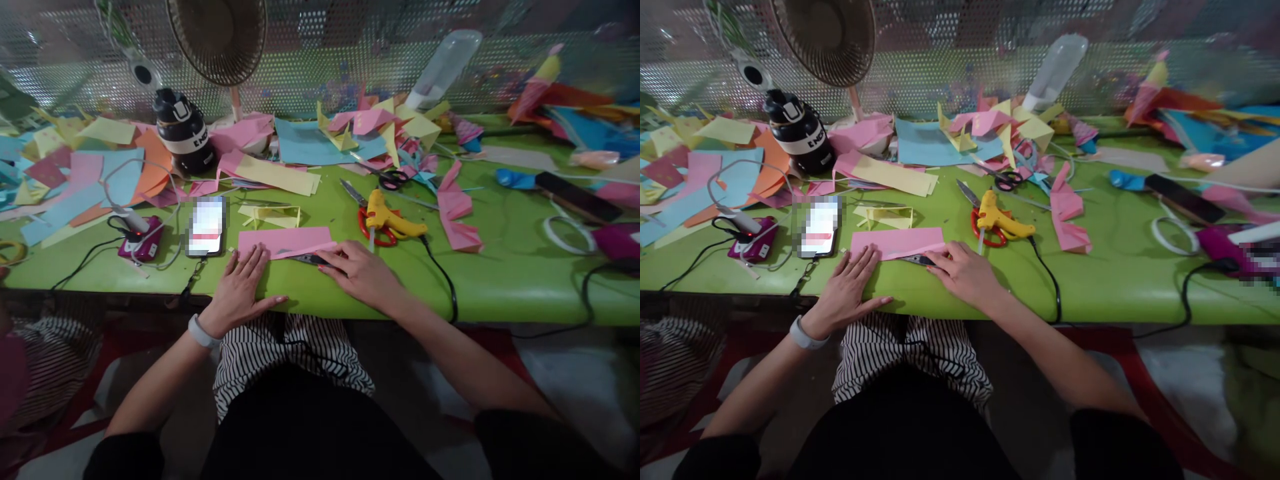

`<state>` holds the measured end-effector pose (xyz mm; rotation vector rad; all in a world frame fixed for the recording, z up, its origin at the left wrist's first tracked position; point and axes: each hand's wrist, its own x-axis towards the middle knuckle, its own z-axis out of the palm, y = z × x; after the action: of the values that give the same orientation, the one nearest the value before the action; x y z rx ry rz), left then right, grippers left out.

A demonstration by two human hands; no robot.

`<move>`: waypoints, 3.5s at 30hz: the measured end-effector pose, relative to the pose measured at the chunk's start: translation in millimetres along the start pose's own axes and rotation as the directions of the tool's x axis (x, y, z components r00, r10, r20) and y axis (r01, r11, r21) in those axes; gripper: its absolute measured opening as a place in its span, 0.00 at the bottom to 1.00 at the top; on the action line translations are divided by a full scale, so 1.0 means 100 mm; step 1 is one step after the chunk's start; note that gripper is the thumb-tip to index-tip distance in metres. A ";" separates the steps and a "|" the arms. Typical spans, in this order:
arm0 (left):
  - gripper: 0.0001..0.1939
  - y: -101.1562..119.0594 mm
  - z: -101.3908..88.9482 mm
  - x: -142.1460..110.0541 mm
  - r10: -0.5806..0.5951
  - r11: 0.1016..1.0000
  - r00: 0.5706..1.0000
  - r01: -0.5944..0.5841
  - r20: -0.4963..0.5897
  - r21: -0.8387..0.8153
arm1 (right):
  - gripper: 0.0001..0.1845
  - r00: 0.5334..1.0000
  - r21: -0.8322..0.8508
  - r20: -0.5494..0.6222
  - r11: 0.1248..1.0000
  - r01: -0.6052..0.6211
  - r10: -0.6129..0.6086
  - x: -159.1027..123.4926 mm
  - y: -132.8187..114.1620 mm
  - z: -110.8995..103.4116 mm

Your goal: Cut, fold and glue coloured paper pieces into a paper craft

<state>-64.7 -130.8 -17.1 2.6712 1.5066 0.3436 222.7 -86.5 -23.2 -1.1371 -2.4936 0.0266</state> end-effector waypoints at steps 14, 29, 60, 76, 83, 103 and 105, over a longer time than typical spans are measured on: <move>0.53 -0.01 0.05 -0.02 0.014 1.000 0.999 -0.014 -0.036 0.011 | 0.20 0.998 -0.014 0.027 0.998 0.053 -0.053 0.07 -0.11 0.06; 0.51 -0.06 -0.07 -0.04 0.009 0.999 1.000 -0.008 0.026 -0.036 | 0.19 0.997 -0.025 0.070 0.999 0.043 -0.041 0.11 -0.16 0.07; 0.56 -0.17 -0.14 -0.17 -0.082 0.996 0.995 0.084 0.065 -0.032 | 0.23 0.965 -0.025 0.250 0.997 -0.077 0.080 0.30 -0.38 0.06; 0.55 -0.18 -0.12 -0.18 -0.073 0.997 0.995 0.072 0.070 0.010 | 0.22 0.959 -0.014 0.275 0.998 -0.065 0.066 0.36 -0.42 0.04; 0.51 -0.19 -0.13 -0.18 -0.064 0.998 0.995 0.063 0.073 0.015 | 0.21 0.955 0.126 0.295 0.992 -0.016 -0.022 0.32 -0.37 -0.06; 0.47 -0.21 -0.10 -0.25 -0.064 0.992 0.997 0.060 0.033 0.107 | 0.22 0.922 -0.062 0.275 0.962 -0.266 0.272 1.04 0.46 -0.41; 0.48 -0.22 -0.10 -0.25 -0.053 0.994 0.998 0.049 0.034 0.102 | 0.21 0.924 -0.108 0.274 0.963 -0.245 0.266 1.15 0.50 -0.36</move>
<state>-97.9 -141.7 -14.5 2.6924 1.6211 0.2200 203.6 25.3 41.0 -1.5849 -2.5885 0.1892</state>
